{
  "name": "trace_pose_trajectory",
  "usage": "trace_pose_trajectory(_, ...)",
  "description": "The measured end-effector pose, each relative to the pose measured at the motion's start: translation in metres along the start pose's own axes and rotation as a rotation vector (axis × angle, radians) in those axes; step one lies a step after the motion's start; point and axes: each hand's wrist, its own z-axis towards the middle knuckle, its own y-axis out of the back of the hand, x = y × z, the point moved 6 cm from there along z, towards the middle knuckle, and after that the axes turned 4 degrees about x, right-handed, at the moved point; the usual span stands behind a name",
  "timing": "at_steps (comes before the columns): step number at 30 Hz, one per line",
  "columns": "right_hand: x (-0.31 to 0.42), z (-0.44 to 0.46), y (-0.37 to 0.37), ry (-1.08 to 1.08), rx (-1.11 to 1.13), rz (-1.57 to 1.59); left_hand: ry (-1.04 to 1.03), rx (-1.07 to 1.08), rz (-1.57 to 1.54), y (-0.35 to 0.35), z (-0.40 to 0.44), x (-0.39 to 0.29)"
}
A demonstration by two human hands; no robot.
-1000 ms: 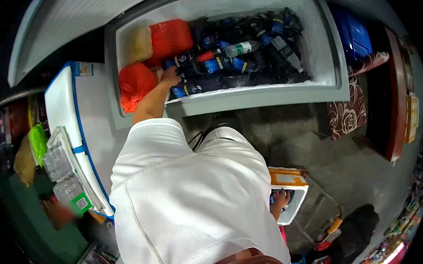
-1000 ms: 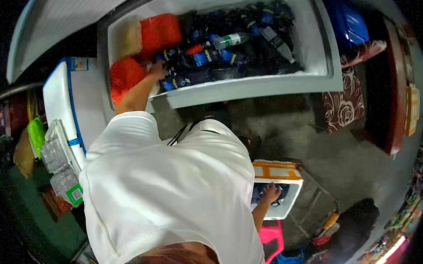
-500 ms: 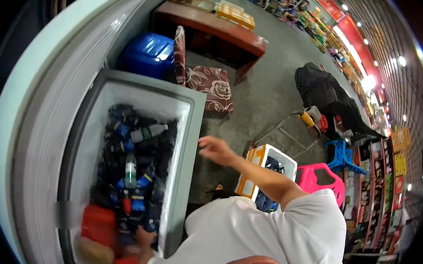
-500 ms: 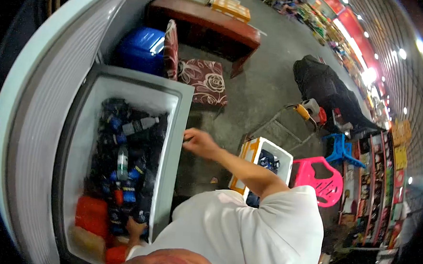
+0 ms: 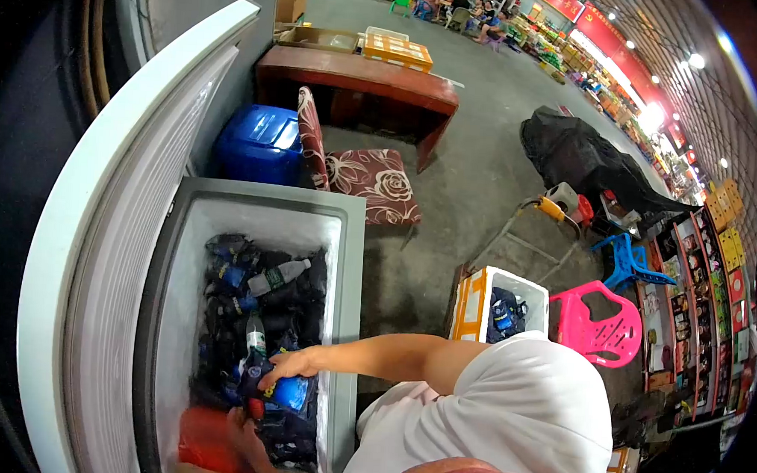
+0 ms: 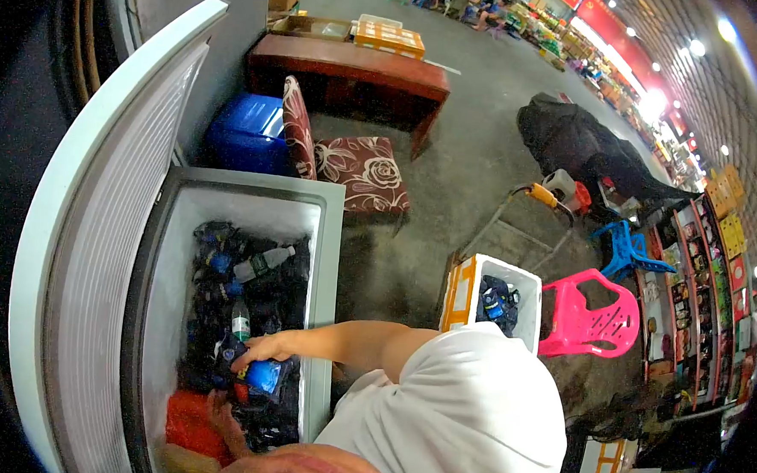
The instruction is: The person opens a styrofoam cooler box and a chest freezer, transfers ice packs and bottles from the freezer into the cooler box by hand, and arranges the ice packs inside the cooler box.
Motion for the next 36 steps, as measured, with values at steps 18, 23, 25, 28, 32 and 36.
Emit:
trace_pose_trajectory(18, -0.231, -0.428, 0.21, 0.791, -1.039, 1.017, 0.099, -0.236, 0.366, 0.012, 0.003, 0.094)
trace_pose_trajectory(23, -0.394, -0.498, 0.207, 0.916, -1.217, 1.437, 0.339, -0.069, -0.215, -0.129, 0.049, -0.043)
trace_pose_trajectory(25, -0.459, -0.512, 0.212, 0.917, -1.451, 1.581, 0.298, 0.234, -0.288, -0.22, 0.059, -0.09)
trace_pose_trajectory(28, -0.582, -0.504, 0.243, 0.859, -1.486, 1.756, 0.21, 0.63, -0.079, -0.362, 0.042, -0.138)
trace_pose_trajectory(32, -0.667, -0.5, 0.245, 0.43, -1.602, 1.935, 0.426, 0.847, 0.108, -0.53, -0.006, -0.119)
trace_pose_trajectory(36, -0.703, -0.493, 0.259, 0.704, -1.519, 2.355, 0.528, 1.056, 0.247, -0.686, -0.079, -0.064)
